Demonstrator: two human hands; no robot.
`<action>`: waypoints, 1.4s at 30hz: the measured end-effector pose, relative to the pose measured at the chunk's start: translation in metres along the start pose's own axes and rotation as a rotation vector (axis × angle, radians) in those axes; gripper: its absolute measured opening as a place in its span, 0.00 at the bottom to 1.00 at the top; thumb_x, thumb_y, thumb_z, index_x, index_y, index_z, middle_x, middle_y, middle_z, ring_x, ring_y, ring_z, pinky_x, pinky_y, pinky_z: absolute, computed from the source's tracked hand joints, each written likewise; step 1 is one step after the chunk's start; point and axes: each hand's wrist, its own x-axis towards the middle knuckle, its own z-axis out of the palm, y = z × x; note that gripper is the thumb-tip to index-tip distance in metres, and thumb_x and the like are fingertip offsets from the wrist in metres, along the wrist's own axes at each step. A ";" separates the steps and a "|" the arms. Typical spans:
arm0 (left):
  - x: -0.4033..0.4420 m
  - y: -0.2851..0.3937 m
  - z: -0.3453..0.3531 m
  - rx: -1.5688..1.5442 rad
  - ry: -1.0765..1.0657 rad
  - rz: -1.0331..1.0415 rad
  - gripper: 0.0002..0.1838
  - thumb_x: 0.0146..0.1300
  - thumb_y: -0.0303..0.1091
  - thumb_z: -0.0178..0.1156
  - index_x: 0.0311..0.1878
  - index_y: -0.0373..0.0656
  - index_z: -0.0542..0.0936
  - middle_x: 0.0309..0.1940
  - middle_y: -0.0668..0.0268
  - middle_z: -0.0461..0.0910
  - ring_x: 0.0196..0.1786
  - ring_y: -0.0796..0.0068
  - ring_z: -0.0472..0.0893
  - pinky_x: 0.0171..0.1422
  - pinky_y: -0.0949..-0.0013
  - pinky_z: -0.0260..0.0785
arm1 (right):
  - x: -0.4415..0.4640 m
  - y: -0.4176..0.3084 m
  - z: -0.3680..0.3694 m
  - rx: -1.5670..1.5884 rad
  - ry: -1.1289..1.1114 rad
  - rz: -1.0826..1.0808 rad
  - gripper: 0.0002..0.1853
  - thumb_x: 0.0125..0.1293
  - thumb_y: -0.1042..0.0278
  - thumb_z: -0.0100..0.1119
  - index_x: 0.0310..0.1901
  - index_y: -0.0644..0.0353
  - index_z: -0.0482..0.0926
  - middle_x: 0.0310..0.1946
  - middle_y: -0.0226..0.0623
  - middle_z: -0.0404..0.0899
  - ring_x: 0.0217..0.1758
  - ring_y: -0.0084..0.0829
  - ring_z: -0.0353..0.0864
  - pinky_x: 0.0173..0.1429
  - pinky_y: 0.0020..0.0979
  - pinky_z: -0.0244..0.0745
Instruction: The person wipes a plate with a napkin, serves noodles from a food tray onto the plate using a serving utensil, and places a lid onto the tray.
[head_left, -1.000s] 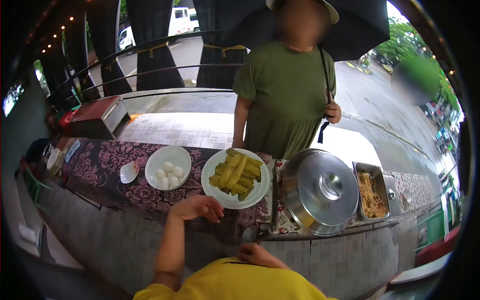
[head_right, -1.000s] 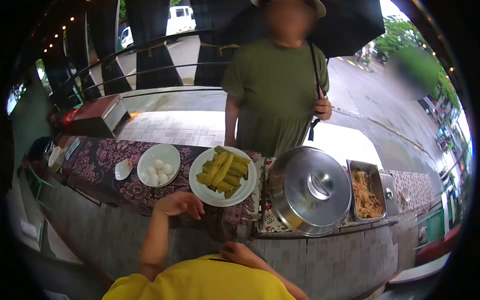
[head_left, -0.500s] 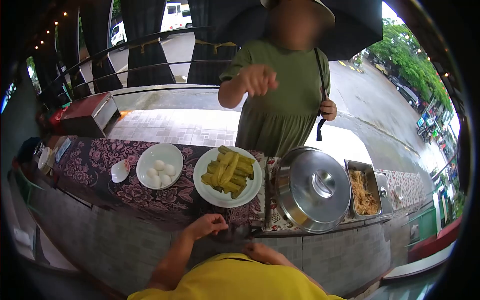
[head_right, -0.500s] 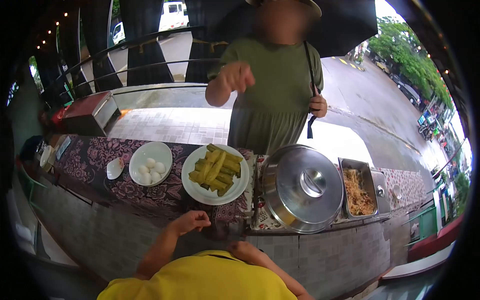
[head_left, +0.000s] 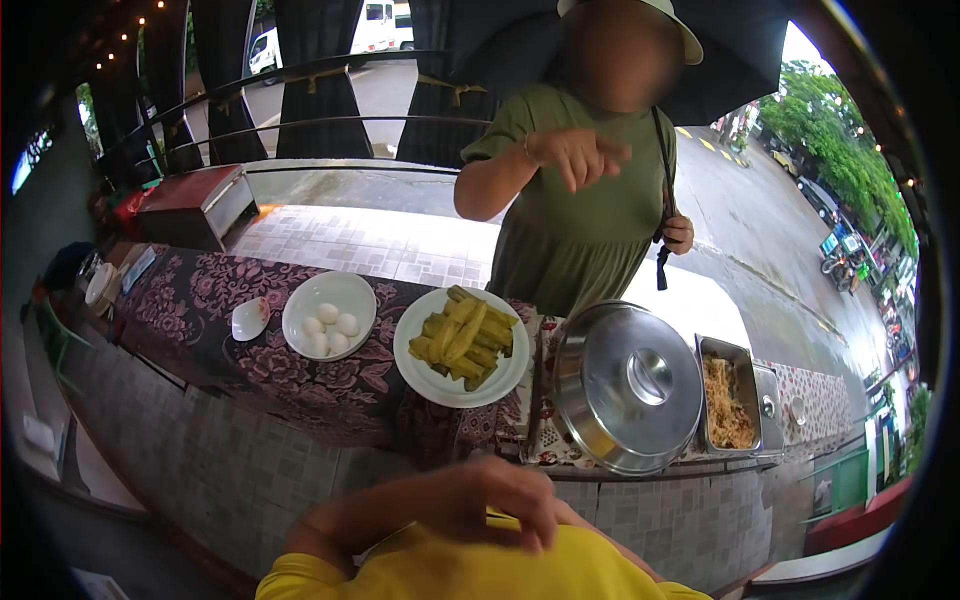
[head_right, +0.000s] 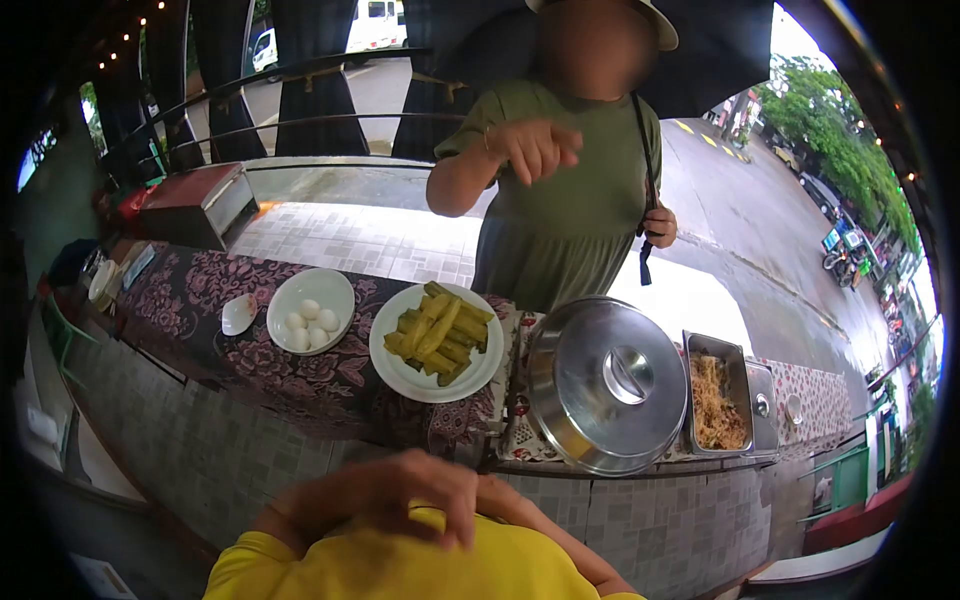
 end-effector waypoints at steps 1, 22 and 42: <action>0.010 0.026 0.002 -0.194 -0.037 0.066 0.06 0.63 0.32 0.57 0.39 0.39 0.78 0.31 0.68 0.78 0.38 0.70 0.78 0.43 0.68 0.69 | -0.003 -0.029 -0.021 -0.011 -0.032 0.101 0.14 0.61 0.60 0.50 0.35 0.64 0.76 0.33 0.54 0.79 0.39 0.53 0.80 0.44 0.48 0.73; -0.004 0.075 0.050 -0.879 -0.076 0.255 0.12 0.63 0.37 0.59 0.34 0.36 0.75 0.28 0.64 0.75 0.30 0.69 0.75 0.35 0.71 0.64 | 0.010 -0.087 0.007 0.074 -0.024 0.298 0.17 0.62 0.56 0.51 0.36 0.64 0.77 0.34 0.55 0.79 0.42 0.55 0.78 0.47 0.49 0.71; -0.056 0.100 -0.009 0.706 0.963 0.906 0.39 0.59 0.35 0.59 0.71 0.54 0.52 0.28 0.67 0.72 0.23 0.76 0.68 0.30 0.70 0.62 | -0.001 -0.091 0.006 0.109 0.035 0.270 0.17 0.62 0.56 0.52 0.38 0.64 0.79 0.37 0.53 0.80 0.44 0.52 0.78 0.49 0.45 0.71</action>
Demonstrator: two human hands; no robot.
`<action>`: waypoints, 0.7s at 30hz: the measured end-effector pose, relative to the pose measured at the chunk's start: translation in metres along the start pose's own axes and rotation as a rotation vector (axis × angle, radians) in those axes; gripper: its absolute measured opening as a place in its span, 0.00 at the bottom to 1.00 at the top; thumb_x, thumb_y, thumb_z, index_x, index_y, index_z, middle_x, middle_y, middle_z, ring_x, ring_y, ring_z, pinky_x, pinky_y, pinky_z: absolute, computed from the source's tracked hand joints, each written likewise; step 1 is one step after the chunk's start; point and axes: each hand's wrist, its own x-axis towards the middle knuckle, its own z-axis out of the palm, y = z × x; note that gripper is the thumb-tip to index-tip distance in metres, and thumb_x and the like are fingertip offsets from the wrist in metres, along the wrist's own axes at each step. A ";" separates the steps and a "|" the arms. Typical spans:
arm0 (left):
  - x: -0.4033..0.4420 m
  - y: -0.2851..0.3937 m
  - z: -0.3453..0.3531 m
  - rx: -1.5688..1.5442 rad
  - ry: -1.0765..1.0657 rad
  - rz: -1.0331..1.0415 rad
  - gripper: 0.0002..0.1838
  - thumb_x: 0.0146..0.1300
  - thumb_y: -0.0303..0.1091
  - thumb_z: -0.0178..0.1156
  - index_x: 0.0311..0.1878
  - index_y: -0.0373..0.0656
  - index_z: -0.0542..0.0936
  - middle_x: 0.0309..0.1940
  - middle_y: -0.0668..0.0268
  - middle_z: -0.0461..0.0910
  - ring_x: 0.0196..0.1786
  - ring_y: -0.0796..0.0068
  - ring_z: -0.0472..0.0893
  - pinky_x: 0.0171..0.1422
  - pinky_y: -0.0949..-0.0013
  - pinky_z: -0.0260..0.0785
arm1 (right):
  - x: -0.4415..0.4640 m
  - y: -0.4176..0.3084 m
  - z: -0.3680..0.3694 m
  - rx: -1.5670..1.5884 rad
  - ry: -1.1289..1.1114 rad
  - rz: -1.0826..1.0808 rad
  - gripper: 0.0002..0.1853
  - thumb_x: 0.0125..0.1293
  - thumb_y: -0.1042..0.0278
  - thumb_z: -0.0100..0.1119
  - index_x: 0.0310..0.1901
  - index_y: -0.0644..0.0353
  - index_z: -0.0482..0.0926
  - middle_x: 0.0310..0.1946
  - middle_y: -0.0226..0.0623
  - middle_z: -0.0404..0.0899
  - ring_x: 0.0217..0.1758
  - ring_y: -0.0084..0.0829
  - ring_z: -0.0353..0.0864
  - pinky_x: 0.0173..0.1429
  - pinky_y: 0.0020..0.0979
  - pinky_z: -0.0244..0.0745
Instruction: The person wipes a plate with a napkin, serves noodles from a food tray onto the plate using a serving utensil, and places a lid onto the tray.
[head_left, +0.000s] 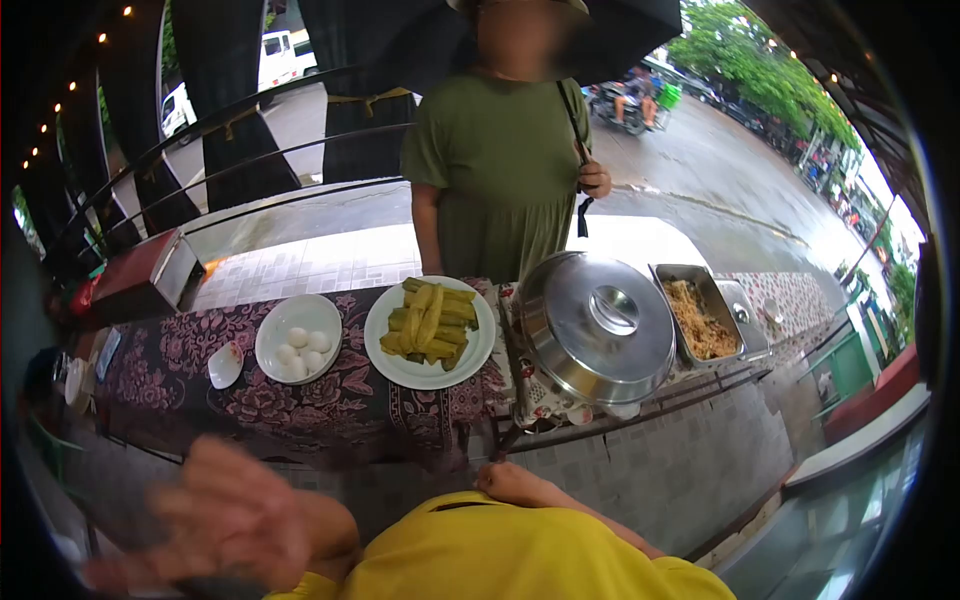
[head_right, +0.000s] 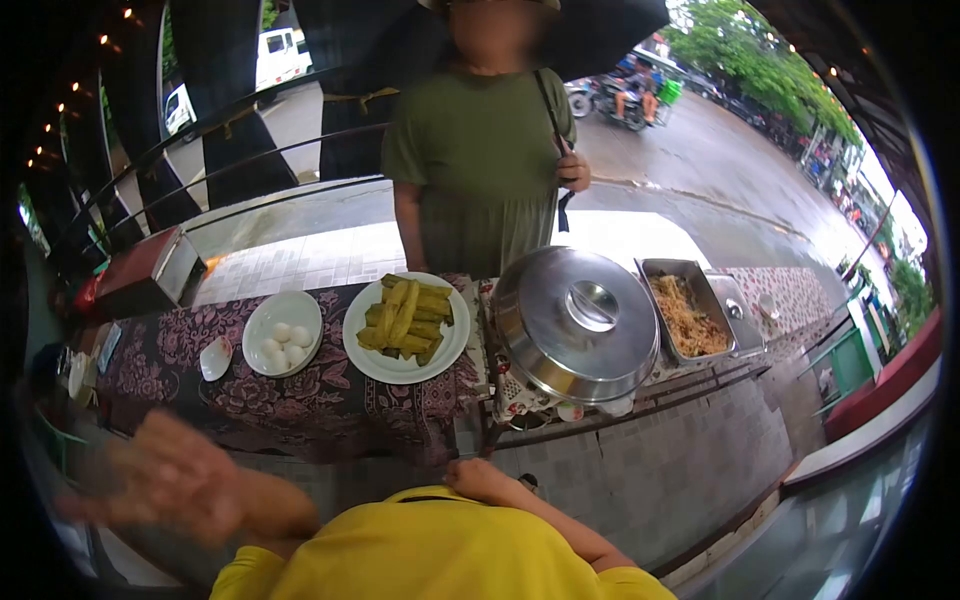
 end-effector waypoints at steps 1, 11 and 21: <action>0.009 0.003 -0.008 0.075 0.019 0.126 0.41 0.61 0.33 0.58 0.73 0.57 0.46 0.26 0.65 0.74 0.19 0.76 0.67 0.25 0.72 0.63 | 0.000 0.001 0.003 -0.015 0.001 -0.046 0.17 0.62 0.56 0.53 0.39 0.64 0.79 0.36 0.53 0.80 0.44 0.52 0.78 0.49 0.44 0.71; -0.033 0.012 -0.009 0.005 -0.214 -0.426 0.47 0.62 0.36 0.58 0.73 0.63 0.34 0.27 0.63 0.76 0.18 0.75 0.68 0.23 0.74 0.65 | 0.009 0.002 0.013 -0.055 -0.058 0.054 0.17 0.63 0.55 0.50 0.39 0.63 0.78 0.36 0.54 0.79 0.44 0.53 0.77 0.49 0.46 0.71; -0.019 0.012 0.004 -0.534 -0.755 -0.714 0.08 0.53 0.31 0.67 0.36 0.45 0.81 0.21 0.67 0.75 0.25 0.73 0.76 0.27 0.69 0.68 | -0.002 -0.016 0.004 -0.028 -0.025 0.043 0.17 0.62 0.57 0.51 0.38 0.66 0.78 0.36 0.54 0.79 0.43 0.53 0.78 0.48 0.48 0.71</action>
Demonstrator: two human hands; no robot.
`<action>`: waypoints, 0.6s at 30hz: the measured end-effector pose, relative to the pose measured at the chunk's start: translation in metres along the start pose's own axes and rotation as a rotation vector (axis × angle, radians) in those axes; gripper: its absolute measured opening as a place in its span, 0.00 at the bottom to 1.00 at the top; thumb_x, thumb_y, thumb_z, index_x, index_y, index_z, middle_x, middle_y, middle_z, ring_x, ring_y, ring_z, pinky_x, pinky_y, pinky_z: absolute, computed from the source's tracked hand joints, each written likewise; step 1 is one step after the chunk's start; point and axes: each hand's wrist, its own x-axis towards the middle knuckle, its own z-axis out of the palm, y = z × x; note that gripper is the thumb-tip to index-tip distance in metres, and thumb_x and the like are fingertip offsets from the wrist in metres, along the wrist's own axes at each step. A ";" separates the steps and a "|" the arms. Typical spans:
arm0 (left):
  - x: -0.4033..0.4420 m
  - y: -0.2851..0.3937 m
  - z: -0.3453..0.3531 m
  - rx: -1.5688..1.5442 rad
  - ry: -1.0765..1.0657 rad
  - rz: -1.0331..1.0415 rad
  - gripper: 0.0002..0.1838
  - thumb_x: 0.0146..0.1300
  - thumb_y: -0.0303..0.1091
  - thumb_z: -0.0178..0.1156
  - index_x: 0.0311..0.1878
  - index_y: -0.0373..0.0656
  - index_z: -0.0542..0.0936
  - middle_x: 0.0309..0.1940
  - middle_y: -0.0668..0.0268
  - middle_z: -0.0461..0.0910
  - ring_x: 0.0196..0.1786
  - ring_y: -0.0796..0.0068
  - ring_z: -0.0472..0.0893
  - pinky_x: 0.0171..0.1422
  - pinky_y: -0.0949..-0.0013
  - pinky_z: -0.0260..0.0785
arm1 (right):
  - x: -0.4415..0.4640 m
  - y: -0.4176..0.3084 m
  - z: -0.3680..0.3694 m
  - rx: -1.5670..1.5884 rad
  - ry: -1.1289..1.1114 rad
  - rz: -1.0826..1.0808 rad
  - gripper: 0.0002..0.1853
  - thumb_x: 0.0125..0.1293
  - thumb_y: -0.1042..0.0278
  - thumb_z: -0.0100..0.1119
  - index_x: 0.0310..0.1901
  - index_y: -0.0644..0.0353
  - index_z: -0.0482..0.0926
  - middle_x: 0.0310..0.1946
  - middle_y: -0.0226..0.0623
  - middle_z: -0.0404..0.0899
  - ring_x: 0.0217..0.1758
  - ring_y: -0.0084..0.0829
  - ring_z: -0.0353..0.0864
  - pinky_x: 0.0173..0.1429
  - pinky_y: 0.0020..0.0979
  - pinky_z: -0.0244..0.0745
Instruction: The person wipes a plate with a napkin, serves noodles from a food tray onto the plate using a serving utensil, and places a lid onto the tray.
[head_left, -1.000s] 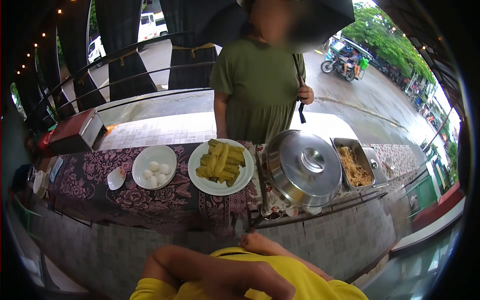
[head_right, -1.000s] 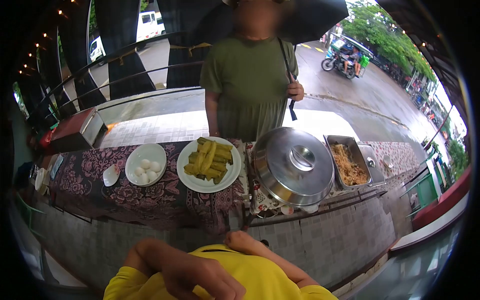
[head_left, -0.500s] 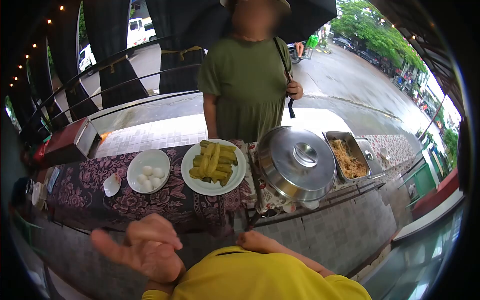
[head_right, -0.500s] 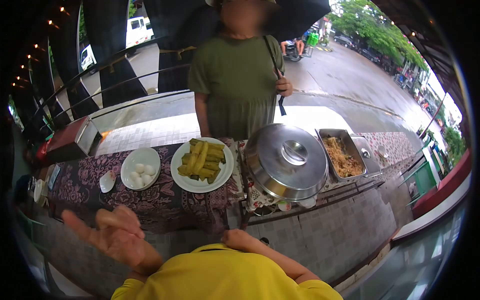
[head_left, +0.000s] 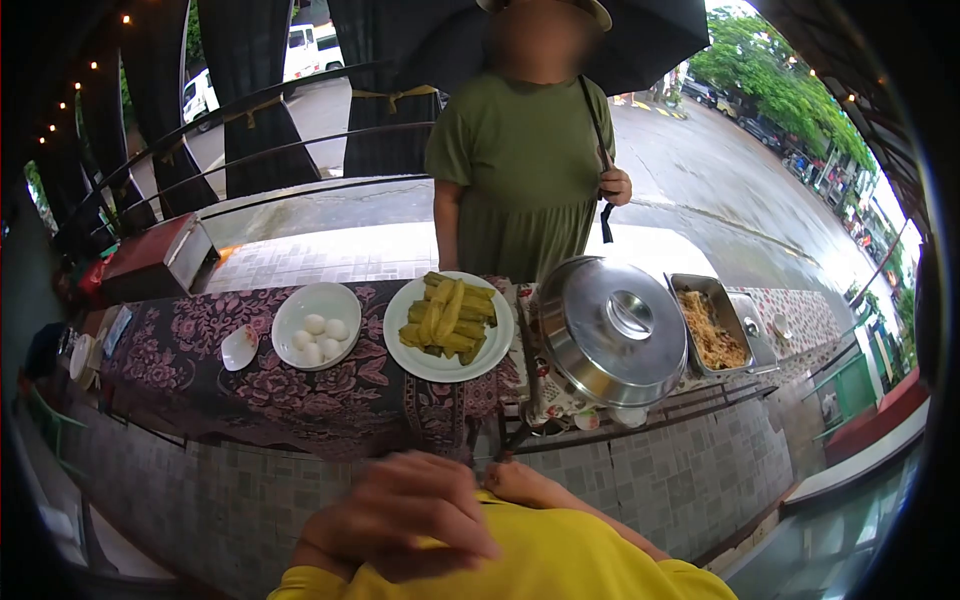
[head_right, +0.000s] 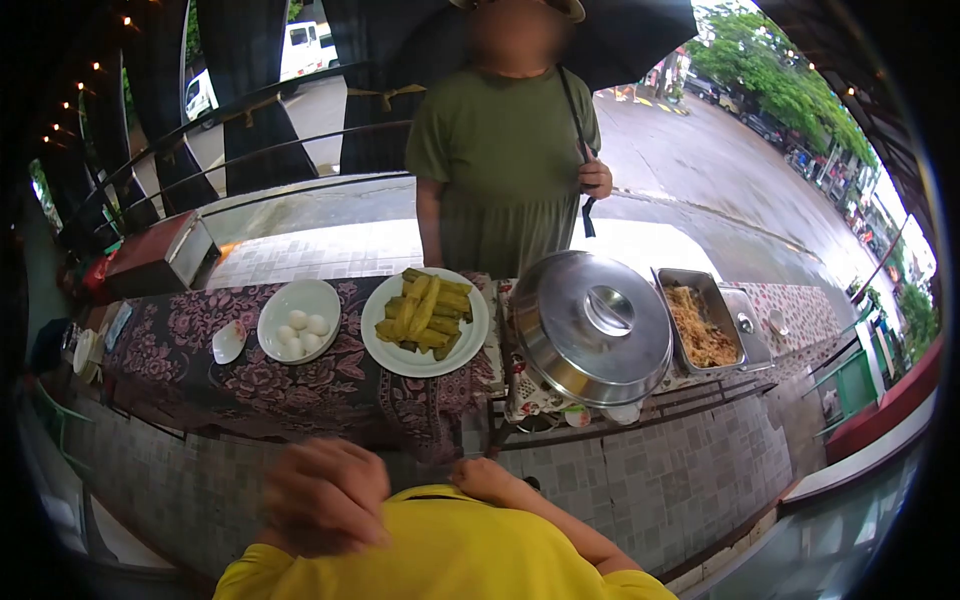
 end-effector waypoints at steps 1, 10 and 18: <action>0.007 -0.001 0.005 -0.083 -0.139 -0.005 0.09 0.53 0.31 0.66 0.38 0.45 0.80 0.21 0.67 0.75 0.25 0.73 0.77 0.27 0.70 0.68 | 0.000 -0.001 0.000 0.007 0.000 0.014 0.18 0.62 0.56 0.51 0.38 0.66 0.78 0.36 0.54 0.79 0.43 0.53 0.78 0.48 0.48 0.71; 0.026 -0.004 0.027 -0.349 -0.382 0.044 0.06 0.58 0.33 0.63 0.31 0.41 0.82 0.23 0.64 0.79 0.19 0.67 0.75 0.23 0.69 0.67 | -0.002 0.002 0.004 0.020 0.019 0.037 0.16 0.62 0.56 0.49 0.40 0.60 0.78 0.35 0.55 0.79 0.44 0.52 0.78 0.48 0.45 0.71; 0.004 0.027 -0.019 -0.214 0.029 0.418 0.06 0.60 0.29 0.59 0.39 0.40 0.80 0.26 0.62 0.81 0.24 0.72 0.78 0.25 0.69 0.69 | -0.002 0.005 0.007 0.061 0.056 0.008 0.15 0.62 0.56 0.52 0.39 0.61 0.78 0.35 0.54 0.79 0.43 0.52 0.78 0.49 0.45 0.71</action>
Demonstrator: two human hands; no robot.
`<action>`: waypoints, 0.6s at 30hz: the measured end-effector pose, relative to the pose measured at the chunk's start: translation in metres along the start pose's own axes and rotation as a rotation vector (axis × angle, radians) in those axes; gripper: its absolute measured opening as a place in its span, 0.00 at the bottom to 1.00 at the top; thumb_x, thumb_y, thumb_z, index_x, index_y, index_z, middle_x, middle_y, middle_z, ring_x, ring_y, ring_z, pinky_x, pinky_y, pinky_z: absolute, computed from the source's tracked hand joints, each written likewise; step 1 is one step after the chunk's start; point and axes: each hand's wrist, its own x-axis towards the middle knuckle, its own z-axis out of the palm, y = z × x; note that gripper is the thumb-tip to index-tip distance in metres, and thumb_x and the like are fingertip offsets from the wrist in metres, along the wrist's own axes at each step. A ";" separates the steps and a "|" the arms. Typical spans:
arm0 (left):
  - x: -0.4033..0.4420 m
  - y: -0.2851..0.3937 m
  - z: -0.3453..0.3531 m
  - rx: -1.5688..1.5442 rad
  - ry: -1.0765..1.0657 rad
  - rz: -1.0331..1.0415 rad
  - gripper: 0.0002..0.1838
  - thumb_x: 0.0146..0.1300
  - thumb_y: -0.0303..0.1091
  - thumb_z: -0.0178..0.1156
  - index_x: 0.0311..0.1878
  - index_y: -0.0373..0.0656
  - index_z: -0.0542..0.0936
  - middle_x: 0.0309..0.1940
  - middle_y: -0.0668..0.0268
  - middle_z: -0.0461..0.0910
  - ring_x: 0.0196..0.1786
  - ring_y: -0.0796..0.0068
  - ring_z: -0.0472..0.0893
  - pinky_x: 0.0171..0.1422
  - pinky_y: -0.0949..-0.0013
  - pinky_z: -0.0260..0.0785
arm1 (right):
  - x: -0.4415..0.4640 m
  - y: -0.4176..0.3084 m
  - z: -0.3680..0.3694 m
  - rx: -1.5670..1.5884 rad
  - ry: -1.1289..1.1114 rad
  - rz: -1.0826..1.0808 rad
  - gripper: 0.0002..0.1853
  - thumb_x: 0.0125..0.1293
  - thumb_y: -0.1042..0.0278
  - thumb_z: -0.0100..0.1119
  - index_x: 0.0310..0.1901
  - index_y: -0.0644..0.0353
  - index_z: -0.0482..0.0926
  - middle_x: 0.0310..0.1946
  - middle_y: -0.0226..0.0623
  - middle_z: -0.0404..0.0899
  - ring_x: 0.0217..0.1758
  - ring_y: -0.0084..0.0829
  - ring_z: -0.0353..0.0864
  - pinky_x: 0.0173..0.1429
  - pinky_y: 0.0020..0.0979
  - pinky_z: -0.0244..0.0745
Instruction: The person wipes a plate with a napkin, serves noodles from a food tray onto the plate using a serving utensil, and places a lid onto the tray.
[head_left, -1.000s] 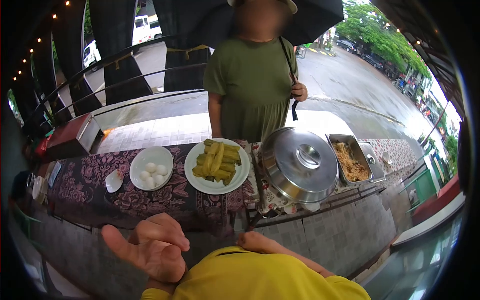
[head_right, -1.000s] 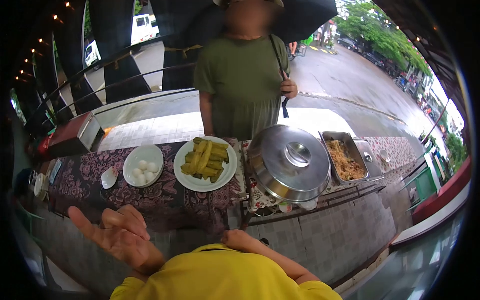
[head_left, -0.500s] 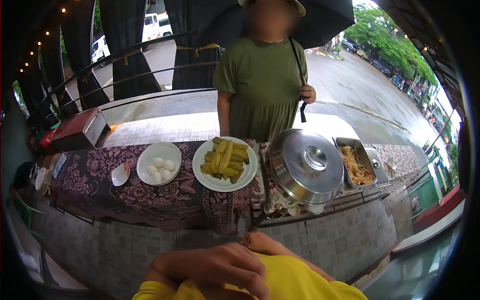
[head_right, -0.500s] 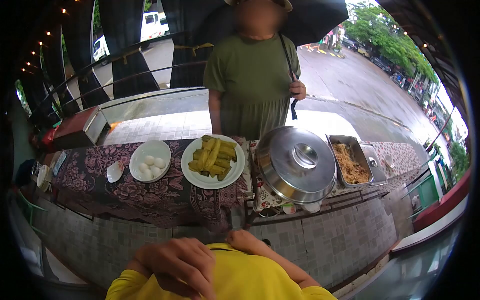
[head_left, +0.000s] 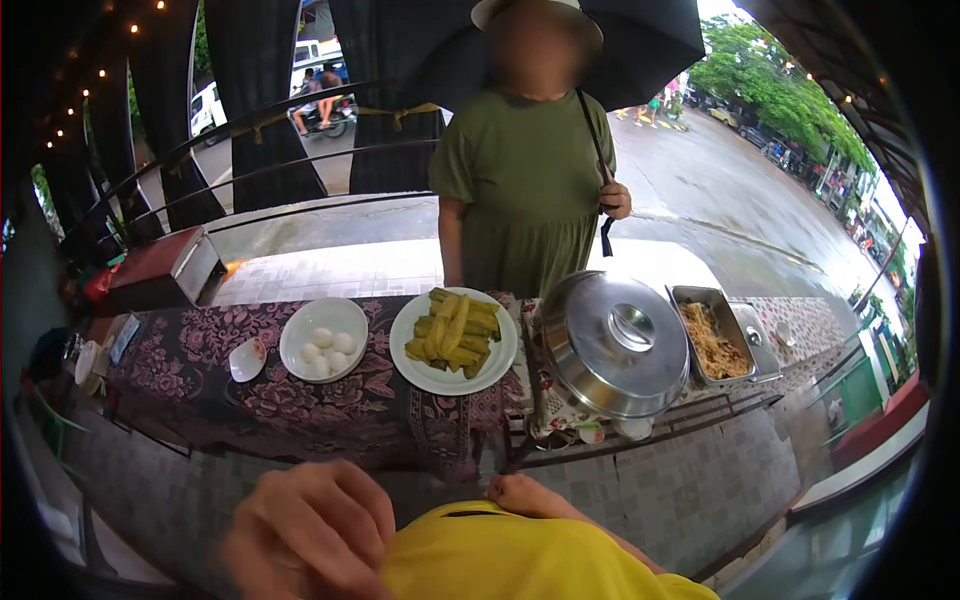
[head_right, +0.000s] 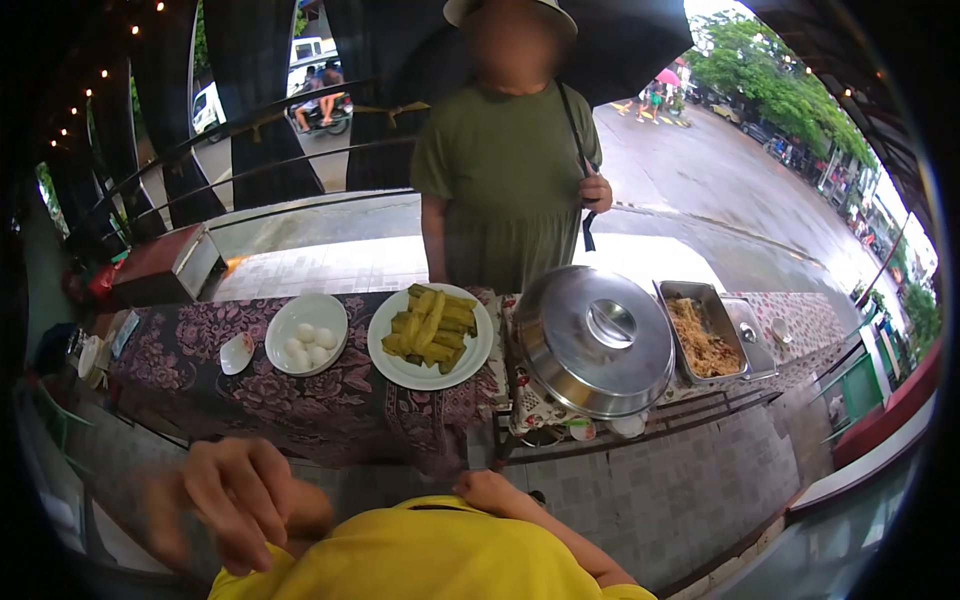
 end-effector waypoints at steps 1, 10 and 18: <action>0.003 0.003 -0.004 -0.011 -0.085 0.024 0.07 0.60 0.30 0.59 0.41 0.40 0.80 0.25 0.62 0.81 0.23 0.72 0.78 0.25 0.69 0.69 | 0.001 -0.003 -0.002 -0.011 -0.005 0.009 0.15 0.62 0.56 0.53 0.39 0.61 0.79 0.35 0.54 0.79 0.43 0.52 0.78 0.49 0.45 0.71; 0.011 -0.031 0.038 -0.458 -0.315 -0.443 0.09 0.63 0.33 0.57 0.39 0.36 0.79 0.28 0.62 0.78 0.26 0.68 0.77 0.30 0.70 0.68 | 0.009 -0.001 0.003 -0.035 -0.021 -0.046 0.17 0.62 0.55 0.52 0.37 0.62 0.78 0.32 0.54 0.79 0.41 0.54 0.78 0.46 0.46 0.72; 0.002 -0.052 0.051 -0.669 -0.223 -0.364 0.08 0.60 0.33 0.58 0.26 0.41 0.76 0.25 0.65 0.76 0.25 0.70 0.75 0.34 0.69 0.65 | 0.014 0.006 0.007 0.002 -0.021 -0.040 0.16 0.61 0.55 0.53 0.36 0.62 0.78 0.34 0.53 0.79 0.42 0.53 0.78 0.47 0.46 0.71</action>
